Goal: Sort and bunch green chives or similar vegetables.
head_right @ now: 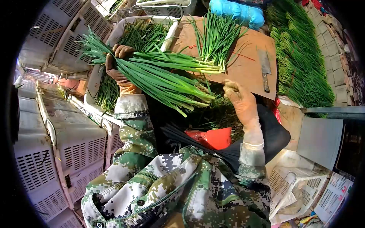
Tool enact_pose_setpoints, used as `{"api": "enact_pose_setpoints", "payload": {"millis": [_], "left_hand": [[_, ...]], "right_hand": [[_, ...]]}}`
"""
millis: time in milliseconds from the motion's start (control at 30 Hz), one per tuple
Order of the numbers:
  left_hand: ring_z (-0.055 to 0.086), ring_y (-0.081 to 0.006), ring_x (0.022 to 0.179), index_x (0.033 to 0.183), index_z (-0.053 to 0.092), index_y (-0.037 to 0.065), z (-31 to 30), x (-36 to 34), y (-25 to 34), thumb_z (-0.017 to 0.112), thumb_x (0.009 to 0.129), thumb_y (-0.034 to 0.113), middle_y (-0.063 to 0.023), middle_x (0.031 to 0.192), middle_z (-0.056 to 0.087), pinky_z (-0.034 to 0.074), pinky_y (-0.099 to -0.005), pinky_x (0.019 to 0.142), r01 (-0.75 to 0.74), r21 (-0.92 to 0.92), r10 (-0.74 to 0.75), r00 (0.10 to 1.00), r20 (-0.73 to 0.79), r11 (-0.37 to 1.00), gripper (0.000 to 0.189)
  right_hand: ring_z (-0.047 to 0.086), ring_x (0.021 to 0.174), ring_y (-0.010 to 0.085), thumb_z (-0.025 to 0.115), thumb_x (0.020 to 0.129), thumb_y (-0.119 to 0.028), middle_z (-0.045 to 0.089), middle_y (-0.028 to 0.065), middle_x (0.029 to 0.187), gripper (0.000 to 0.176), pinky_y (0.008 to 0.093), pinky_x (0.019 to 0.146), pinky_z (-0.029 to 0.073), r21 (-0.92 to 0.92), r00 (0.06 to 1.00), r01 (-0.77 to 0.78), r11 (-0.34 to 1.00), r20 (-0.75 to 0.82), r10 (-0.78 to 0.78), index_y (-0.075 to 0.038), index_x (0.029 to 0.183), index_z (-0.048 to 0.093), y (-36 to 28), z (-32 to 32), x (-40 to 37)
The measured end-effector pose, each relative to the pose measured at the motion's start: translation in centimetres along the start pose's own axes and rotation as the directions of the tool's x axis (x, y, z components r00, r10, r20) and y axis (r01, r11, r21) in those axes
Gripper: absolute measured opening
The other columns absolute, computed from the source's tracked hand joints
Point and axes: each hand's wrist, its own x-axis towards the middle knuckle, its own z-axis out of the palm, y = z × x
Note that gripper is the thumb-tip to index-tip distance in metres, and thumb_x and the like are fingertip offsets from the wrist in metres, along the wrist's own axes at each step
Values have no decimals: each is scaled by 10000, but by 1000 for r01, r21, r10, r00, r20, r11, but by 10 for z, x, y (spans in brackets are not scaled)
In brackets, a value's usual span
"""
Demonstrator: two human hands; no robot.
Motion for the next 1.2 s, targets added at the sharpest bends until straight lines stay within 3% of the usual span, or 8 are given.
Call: {"api": "enact_pose_setpoints", "payload": {"millis": [233,400,733,867,933,1067,1133,1200], "left_hand": [[429,-176,696,991,460,54,7,-1,-3,569,840,144,-23,752,421,404,-379,828,-16,39,16,1000,-6,999,207],[424,-174,706,1001,458,51,4,-1,-2,568,841,154,-25,758,421,393,-372,839,16,27,-18,998,52,1000,220],[434,-179,706,990,456,34,6,-3,-7,567,823,165,-31,734,401,417,-389,853,54,133,-68,993,97,990,240],[476,-197,737,988,457,37,3,-4,-8,574,802,186,-46,752,444,424,-396,865,82,233,-120,981,152,969,265],[476,-200,742,982,451,41,4,-6,-8,582,795,196,-46,756,446,418,-396,871,79,254,-118,983,142,964,276],[467,-195,741,980,447,43,5,-4,-4,581,797,188,-40,751,432,410,-393,873,45,284,-79,991,112,958,269],[455,-191,734,986,449,41,4,-1,-2,578,802,176,-35,748,420,402,-388,872,13,250,-40,994,102,968,262],[441,-186,729,992,451,36,5,1,-3,561,819,157,-31,752,406,399,-385,871,4,205,-26,994,108,979,239]], "right_hand": [[562,764,80,666,902,-179,627,36,931,337,217,722,473,117,952,251,961,-212,-223,46,1137,578,0,29,33],[532,697,63,653,878,-93,607,-3,765,134,210,659,446,-47,977,73,996,-195,-81,4,970,655,-19,34,35],[640,851,305,656,835,-147,663,178,903,191,347,780,495,-585,936,352,731,201,-290,14,935,668,-38,33,35],[629,844,235,650,829,-129,674,92,876,157,324,787,492,8,963,254,967,93,-254,24,857,671,-62,20,33],[585,810,198,632,821,-131,604,36,784,165,312,778,458,667,987,139,732,-31,-158,-3,721,601,-67,5,20],[413,649,145,612,780,-172,384,-8,639,281,293,650,331,864,938,213,457,-51,-342,-96,611,401,-55,-48,-2],[396,631,150,576,793,-146,385,-6,634,213,303,628,327,713,882,168,681,199,-427,-80,633,452,-17,-82,-3],[568,743,249,622,816,-225,613,83,761,219,377,744,462,71,991,-74,995,114,65,-20,739,608,13,-73,-21]]}}
